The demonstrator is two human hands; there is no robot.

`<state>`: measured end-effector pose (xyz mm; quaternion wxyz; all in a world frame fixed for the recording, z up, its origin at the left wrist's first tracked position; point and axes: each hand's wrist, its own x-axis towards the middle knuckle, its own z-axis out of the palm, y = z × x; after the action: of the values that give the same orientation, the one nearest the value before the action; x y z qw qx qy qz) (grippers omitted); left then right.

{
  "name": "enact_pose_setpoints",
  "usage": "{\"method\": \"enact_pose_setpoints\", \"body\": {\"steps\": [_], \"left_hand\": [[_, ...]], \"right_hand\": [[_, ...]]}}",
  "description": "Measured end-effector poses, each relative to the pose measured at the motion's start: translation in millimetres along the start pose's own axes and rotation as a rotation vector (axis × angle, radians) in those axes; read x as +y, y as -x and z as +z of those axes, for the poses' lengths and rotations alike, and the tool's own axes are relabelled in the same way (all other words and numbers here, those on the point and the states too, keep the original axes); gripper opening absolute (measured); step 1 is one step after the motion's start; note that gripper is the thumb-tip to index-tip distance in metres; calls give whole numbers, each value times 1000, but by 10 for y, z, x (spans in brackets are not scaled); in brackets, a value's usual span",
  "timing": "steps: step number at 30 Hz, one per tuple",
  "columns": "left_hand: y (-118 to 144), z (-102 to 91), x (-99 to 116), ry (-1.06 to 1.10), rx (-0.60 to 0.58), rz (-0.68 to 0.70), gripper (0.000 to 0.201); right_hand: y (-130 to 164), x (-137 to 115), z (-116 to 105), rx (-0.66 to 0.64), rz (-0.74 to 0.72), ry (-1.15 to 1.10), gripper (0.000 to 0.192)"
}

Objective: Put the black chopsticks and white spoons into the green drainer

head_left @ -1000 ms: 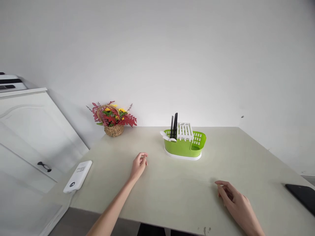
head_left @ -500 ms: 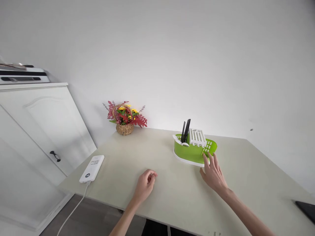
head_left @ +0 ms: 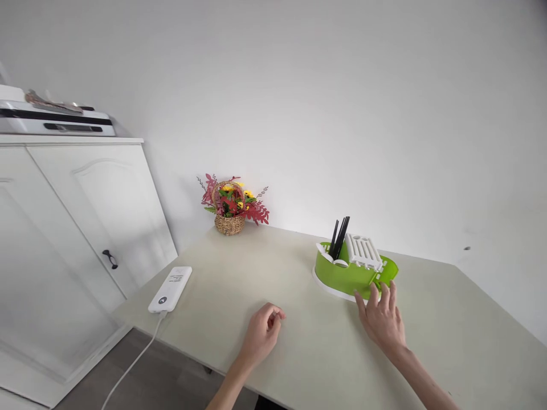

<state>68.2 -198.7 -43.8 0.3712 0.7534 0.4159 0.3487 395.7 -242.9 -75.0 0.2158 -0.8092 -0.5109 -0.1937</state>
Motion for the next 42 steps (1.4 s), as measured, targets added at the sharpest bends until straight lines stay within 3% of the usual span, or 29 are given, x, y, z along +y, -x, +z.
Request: {"method": "enact_pose_setpoints", "body": {"steps": [11,21,28,37,42], "left_hand": [[18,-3,37,-17,-1,-13,22],[27,16,54,-36,-2,-48,21],[28,35,30,-53,14,-31,22],[6,27,38,-80,10,-14,23],[8,29,35,-95,17,-12,26]], "right_hand": [[-97,-69,34,12,19,4,68],[-358,-29,285,-25,44,-73,72],[-466,-31,333,-77,60,-83,75],[-513,142,307,-159,8,-33,72],[-579,389,331,-155,2,-11,70]]}}
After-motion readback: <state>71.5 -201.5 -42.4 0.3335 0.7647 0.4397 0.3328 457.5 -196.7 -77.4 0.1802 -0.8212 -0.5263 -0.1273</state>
